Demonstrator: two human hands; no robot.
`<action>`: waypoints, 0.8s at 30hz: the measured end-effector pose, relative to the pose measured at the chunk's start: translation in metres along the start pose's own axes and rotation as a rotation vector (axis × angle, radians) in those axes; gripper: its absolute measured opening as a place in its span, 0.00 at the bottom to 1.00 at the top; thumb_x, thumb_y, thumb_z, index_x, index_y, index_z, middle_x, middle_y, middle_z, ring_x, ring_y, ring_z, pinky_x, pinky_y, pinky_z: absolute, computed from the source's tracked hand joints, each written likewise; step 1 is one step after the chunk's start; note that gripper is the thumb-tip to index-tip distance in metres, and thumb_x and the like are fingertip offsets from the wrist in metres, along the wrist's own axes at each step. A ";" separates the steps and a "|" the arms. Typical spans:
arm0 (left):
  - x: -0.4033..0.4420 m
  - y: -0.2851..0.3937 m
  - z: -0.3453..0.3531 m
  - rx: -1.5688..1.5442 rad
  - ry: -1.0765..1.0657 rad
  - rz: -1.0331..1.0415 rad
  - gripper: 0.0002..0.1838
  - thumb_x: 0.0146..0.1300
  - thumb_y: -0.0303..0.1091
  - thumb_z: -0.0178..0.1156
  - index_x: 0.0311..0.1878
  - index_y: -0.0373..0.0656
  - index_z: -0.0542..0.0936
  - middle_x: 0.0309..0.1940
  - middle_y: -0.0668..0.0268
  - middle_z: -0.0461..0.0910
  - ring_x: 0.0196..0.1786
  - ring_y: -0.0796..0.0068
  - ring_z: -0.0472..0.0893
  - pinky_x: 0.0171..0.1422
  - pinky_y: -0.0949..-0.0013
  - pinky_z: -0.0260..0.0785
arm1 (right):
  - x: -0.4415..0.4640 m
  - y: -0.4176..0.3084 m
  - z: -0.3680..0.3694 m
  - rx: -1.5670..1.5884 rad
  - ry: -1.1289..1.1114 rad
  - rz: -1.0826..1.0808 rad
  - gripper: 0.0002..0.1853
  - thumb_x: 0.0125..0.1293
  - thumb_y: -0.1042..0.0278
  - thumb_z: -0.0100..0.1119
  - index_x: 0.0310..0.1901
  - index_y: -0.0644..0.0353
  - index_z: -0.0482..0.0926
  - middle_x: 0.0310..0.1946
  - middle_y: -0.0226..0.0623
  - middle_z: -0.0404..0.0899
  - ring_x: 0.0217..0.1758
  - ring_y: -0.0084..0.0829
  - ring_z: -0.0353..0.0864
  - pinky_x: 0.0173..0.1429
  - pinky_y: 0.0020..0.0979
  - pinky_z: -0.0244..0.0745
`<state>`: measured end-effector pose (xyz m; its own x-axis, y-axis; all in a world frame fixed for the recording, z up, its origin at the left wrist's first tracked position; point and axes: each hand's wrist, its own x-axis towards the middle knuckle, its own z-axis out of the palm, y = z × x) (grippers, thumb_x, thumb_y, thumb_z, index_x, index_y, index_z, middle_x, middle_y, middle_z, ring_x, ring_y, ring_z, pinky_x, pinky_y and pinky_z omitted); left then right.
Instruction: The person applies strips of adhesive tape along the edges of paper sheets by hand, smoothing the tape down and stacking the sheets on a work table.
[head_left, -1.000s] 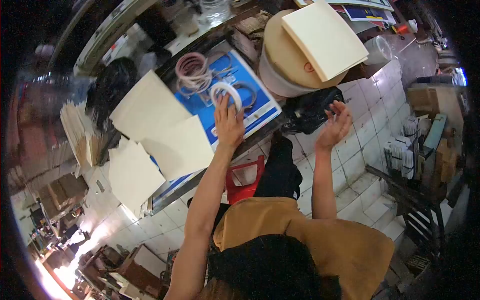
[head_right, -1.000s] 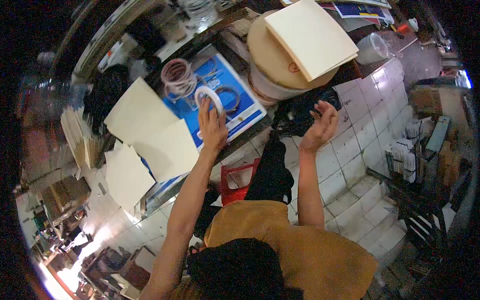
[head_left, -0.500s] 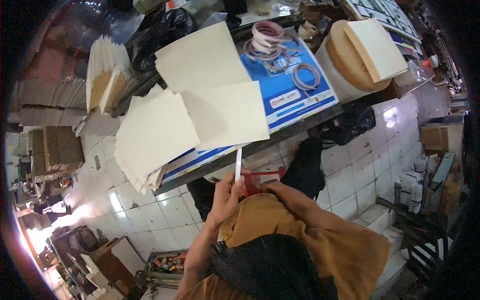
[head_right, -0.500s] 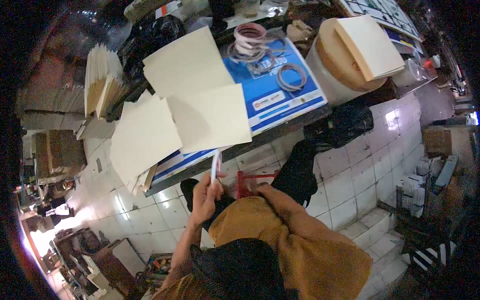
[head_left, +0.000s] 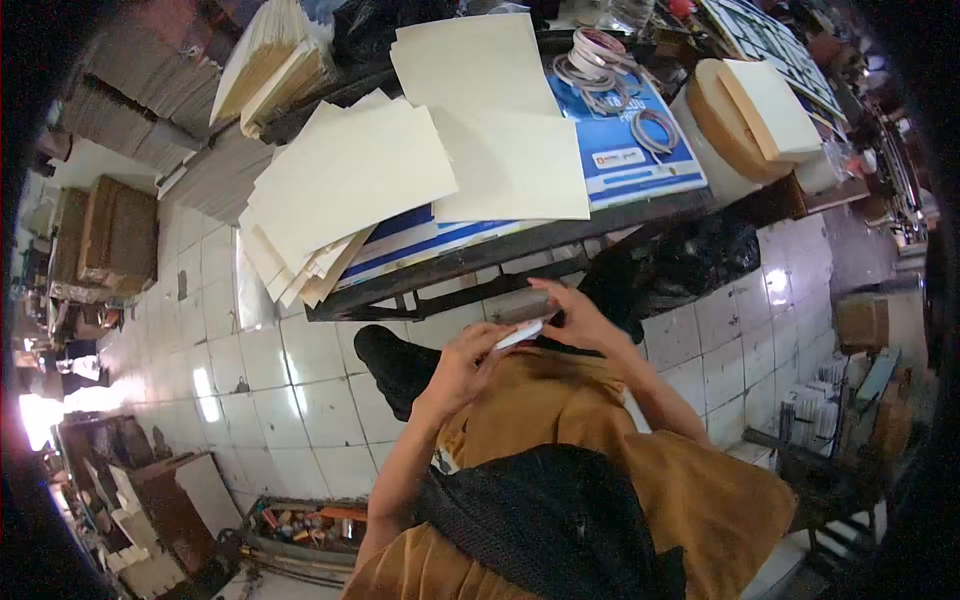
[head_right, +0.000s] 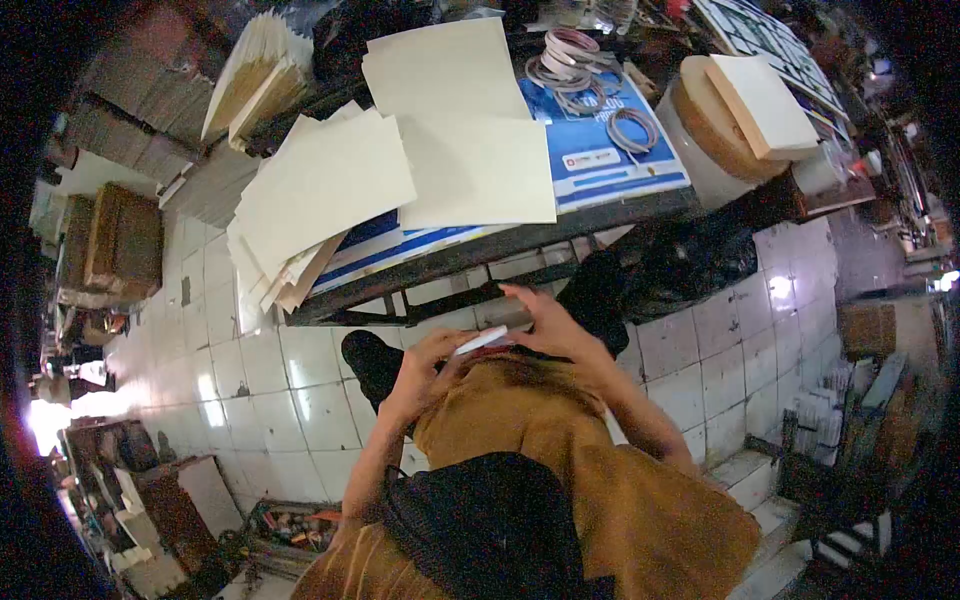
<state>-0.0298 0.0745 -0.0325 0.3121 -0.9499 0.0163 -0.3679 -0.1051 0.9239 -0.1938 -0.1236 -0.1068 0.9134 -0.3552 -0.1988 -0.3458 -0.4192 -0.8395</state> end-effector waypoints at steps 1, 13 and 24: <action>-0.007 -0.001 -0.002 0.002 -0.027 0.000 0.15 0.67 0.26 0.64 0.56 0.42 0.84 0.49 0.55 0.83 0.48 0.55 0.85 0.53 0.61 0.77 | -0.015 -0.036 -0.012 0.005 -0.006 -0.016 0.36 0.61 0.58 0.74 0.69 0.59 0.71 0.63 0.46 0.77 0.63 0.40 0.79 0.60 0.39 0.77; -0.064 0.003 -0.030 -0.038 0.368 0.452 0.18 0.51 0.22 0.75 0.47 0.45 0.89 0.39 0.64 0.83 0.42 0.65 0.81 0.43 0.66 0.75 | -0.079 -0.132 0.011 0.068 0.298 -0.313 0.13 0.60 0.85 0.66 0.47 0.66 0.85 0.45 0.44 0.88 0.49 0.33 0.88 0.53 0.30 0.80; -0.078 0.025 -0.030 0.147 0.449 0.405 0.14 0.48 0.21 0.77 0.40 0.42 0.89 0.36 0.63 0.84 0.38 0.68 0.82 0.40 0.68 0.75 | -0.073 -0.160 0.017 0.007 0.224 -0.330 0.17 0.59 0.73 0.73 0.51 0.63 0.83 0.44 0.43 0.85 0.44 0.36 0.85 0.51 0.34 0.80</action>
<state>-0.0375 0.1547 0.0008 0.4488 -0.7094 0.5435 -0.6411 0.1682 0.7488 -0.2014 -0.0164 0.0335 0.9056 -0.3757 0.1967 -0.0393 -0.5362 -0.8432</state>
